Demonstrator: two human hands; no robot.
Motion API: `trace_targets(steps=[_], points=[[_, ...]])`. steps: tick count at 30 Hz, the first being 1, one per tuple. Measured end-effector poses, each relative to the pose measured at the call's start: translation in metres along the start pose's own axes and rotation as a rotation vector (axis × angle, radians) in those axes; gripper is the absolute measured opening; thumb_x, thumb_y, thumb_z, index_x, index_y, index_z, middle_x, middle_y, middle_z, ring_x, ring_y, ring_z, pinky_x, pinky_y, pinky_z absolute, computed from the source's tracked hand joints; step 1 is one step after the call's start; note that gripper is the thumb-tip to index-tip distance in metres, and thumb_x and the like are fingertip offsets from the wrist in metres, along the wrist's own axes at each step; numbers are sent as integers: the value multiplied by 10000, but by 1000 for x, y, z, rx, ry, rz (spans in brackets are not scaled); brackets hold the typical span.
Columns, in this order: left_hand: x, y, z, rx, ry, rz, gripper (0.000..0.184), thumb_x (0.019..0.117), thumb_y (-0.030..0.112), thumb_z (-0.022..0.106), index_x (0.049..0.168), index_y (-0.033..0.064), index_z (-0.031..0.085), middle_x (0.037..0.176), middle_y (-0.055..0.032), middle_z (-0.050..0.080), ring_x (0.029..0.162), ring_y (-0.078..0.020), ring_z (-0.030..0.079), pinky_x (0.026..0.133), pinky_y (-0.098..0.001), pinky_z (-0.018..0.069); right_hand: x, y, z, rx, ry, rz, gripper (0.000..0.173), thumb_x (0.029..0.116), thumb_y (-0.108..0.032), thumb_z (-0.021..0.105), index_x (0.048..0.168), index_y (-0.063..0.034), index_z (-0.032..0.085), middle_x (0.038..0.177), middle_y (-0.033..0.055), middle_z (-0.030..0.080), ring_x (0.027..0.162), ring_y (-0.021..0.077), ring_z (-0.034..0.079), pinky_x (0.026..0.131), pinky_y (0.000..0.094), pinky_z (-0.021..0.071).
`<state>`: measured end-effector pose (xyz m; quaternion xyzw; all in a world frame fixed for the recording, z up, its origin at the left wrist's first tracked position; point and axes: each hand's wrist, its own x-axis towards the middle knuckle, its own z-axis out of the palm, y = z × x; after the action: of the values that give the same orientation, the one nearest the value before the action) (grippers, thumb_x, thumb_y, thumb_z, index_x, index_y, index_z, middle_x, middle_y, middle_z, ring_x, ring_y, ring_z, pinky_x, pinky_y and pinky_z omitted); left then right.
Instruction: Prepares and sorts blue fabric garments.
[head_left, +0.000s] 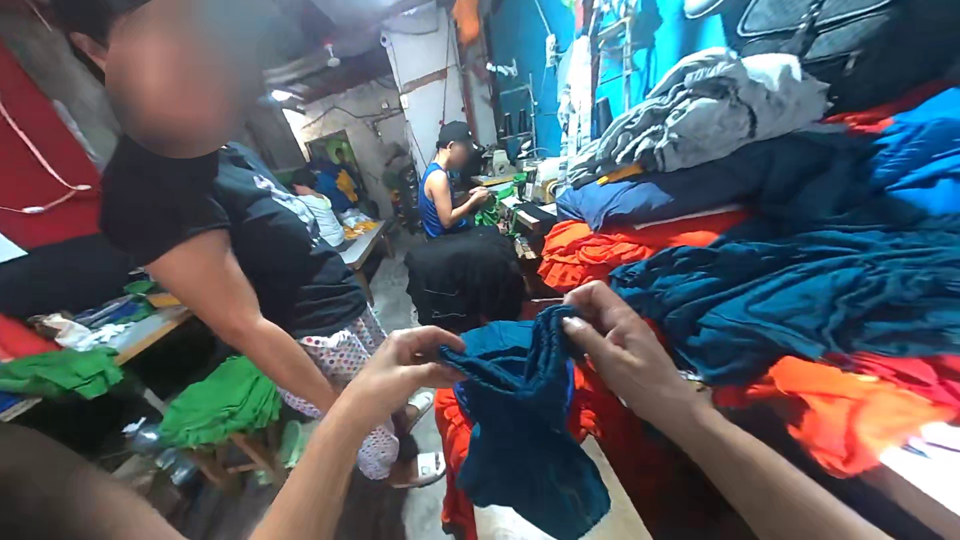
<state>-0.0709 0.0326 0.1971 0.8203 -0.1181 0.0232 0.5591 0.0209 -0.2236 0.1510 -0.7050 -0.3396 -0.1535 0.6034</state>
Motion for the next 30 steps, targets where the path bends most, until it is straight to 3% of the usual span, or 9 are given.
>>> trace_targets(steps=[3, 5, 7, 9, 12, 17, 21, 25, 30], points=[[0, -19, 0, 103, 210, -45, 143, 984, -46, 569, 1062, -12, 684, 861, -68, 727, 698, -128, 717, 681, -284, 627, -1, 20, -24, -17, -9, 88, 118, 989, -76, 554, 1105, -54, 541, 860, 8, 603, 716, 44, 591, 645, 254, 521], [2, -28, -1, 139, 294, -75, 95, 976, 3, 621, 1023, 33, 698, 879, -62, 707, 663, -122, 682, 587, -262, 586, 0, 28, -37, -18, -69, 116, 167, 984, -18, 589, 1140, -53, 542, 869, -7, 616, 694, 10, 584, 624, 193, 506], [2, -32, -3, 131, 258, -118, 109, 994, 35, 606, 1061, 57, 690, 943, -69, 670, 676, -134, 656, 571, -262, 563, -1, 34, -49, -17, -195, 138, 291, 930, 26, 610, 1205, -70, 602, 836, -20, 631, 628, 18, 565, 535, 172, 464], [2, -37, -5, 68, 152, -123, 116, 1005, 65, 542, 1035, 80, 653, 828, -57, 717, 595, -107, 670, 512, -232, 553, -4, 38, -58, 42, -331, 211, 289, 904, 4, 612, 1159, -107, 689, 840, -7, 696, 598, 53, 609, 484, 191, 494], [19, -51, -13, -19, 74, -140, 143, 987, 43, 511, 993, 92, 645, 760, -32, 713, 593, -95, 688, 533, -222, 579, 4, 54, -57, 208, -456, 402, 178, 943, -34, 540, 1065, -100, 651, 884, 28, 710, 674, 100, 688, 550, 244, 587], [124, -91, -44, 97, 293, -251, 144, 1043, 21, 509, 1141, -43, 594, 903, -113, 658, 713, -161, 687, 690, -325, 606, 97, 120, -20, 162, -479, 516, 197, 1054, -39, 434, 1231, -26, 518, 1047, 87, 633, 840, 171, 688, 698, 389, 612], [234, -126, -94, 234, 438, -82, 211, 1038, 61, 540, 1195, -70, 592, 1019, -187, 633, 854, -216, 674, 812, -398, 584, 212, 198, 8, -57, -329, 252, 259, 1026, -28, 490, 1266, 60, 529, 1149, 200, 613, 978, 238, 650, 847, 442, 558], [308, -134, -128, 315, 573, 165, 239, 990, 99, 581, 1173, -51, 619, 1047, -179, 647, 889, -203, 668, 833, -403, 576, 307, 267, 14, -177, -150, -108, 277, 984, -95, 565, 1236, 11, 603, 1130, 166, 666, 985, 198, 660, 892, 411, 543], [323, -179, -120, 235, 548, 214, 161, 976, 65, 606, 1114, -9, 645, 998, -85, 660, 863, -116, 674, 814, -325, 591, 296, 314, 21, -148, -56, -252, 204, 978, -105, 576, 1166, -43, 629, 961, 48, 680, 821, 58, 642, 760, 278, 549]])
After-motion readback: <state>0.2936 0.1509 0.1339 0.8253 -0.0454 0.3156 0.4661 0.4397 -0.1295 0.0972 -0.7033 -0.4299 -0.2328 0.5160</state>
